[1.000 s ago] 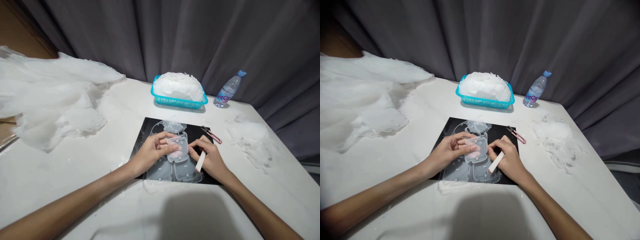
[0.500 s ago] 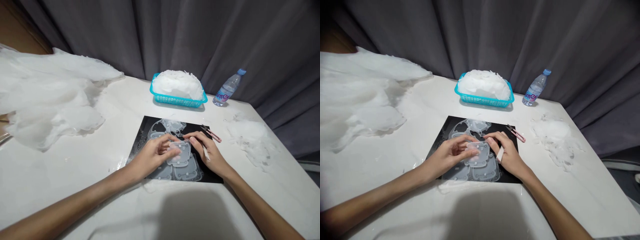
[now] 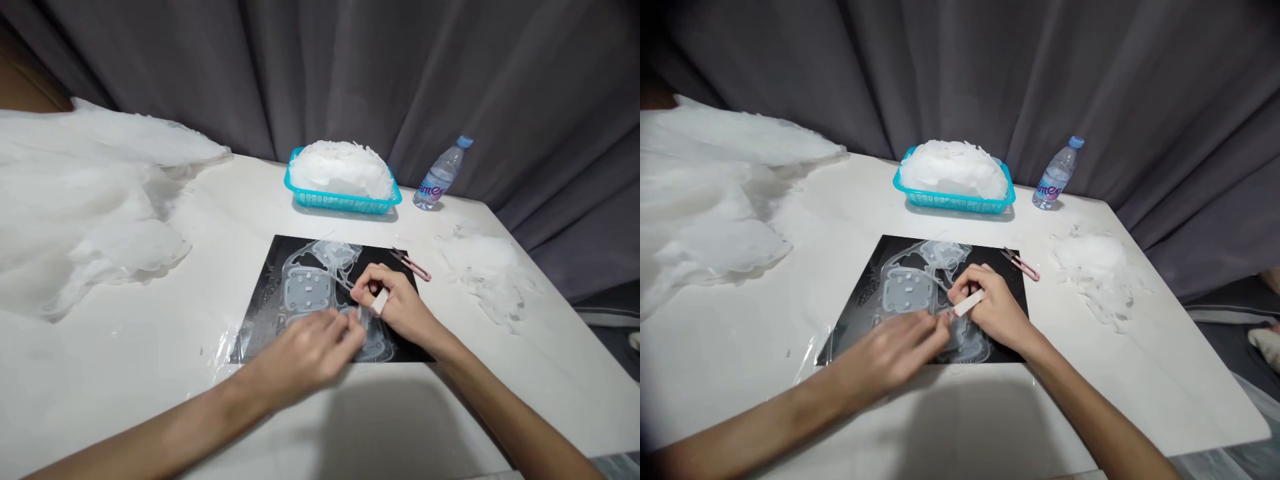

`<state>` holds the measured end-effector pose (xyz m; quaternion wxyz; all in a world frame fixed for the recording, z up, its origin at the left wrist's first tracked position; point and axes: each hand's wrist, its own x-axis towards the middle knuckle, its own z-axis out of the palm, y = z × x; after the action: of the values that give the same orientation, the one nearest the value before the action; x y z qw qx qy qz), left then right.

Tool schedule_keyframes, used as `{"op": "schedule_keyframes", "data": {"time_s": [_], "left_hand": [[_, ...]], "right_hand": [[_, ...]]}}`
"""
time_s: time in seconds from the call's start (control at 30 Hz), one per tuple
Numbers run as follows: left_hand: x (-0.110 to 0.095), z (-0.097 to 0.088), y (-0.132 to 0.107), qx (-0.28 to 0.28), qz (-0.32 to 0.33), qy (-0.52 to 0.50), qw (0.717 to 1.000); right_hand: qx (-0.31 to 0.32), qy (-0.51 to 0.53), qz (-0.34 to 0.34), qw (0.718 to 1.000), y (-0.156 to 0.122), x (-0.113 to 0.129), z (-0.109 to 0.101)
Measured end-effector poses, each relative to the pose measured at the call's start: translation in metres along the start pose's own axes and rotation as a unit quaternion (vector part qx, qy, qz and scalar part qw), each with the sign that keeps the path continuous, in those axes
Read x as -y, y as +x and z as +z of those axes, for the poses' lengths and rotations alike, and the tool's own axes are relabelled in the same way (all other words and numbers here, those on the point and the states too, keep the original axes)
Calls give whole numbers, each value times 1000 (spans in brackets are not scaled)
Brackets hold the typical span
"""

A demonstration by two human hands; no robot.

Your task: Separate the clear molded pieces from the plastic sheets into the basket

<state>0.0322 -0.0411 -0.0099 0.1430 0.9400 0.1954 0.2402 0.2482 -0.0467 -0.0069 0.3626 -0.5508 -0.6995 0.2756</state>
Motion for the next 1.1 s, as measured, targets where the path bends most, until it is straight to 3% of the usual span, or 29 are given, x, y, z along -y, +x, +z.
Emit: {"op": "schedule_keyframes", "data": {"time_s": [0.07,0.1,0.13,0.2,0.27,0.33,0.4,0.5,0.7,0.93,1.0,1.1], "left_hand": [[-6,2,-6,-30,63,41,997],[-7,1,-8,-37,63,21,997],[-6,-1,-9,-36,37,-23,998],[1,-9,-7,-19,-87,-153,984],[10,-17,0,10,-225,-287,931],[18,-23,8,17,-303,-392,869],[22,-24,14,6,-332,-466,820],[23,-22,17,-29,-364,-511,779],[23,-18,16,-70,-400,-604,686],[21,-19,19,-90,-378,-613,688],[20,-20,18,-80,-386,-596,699],[20,-21,15,-55,-391,-577,715]], "right_hand": [[-86,-115,1,990,2,-9,5],[-118,-176,-1,977,4,-14,6],[-134,-227,-3,965,5,-19,6],[-121,-271,-7,955,7,-28,3],[-100,-248,-7,964,6,-31,-4],[-105,-193,-6,976,1,-28,-12],[-126,-136,-9,983,-5,-21,-18],[-125,-61,-19,990,-16,-6,-17],[-23,47,31,998,-25,13,2],[-34,187,81,978,-23,16,6],[-50,127,70,988,-22,12,3],[-67,-42,73,994,-22,3,-7]]}}
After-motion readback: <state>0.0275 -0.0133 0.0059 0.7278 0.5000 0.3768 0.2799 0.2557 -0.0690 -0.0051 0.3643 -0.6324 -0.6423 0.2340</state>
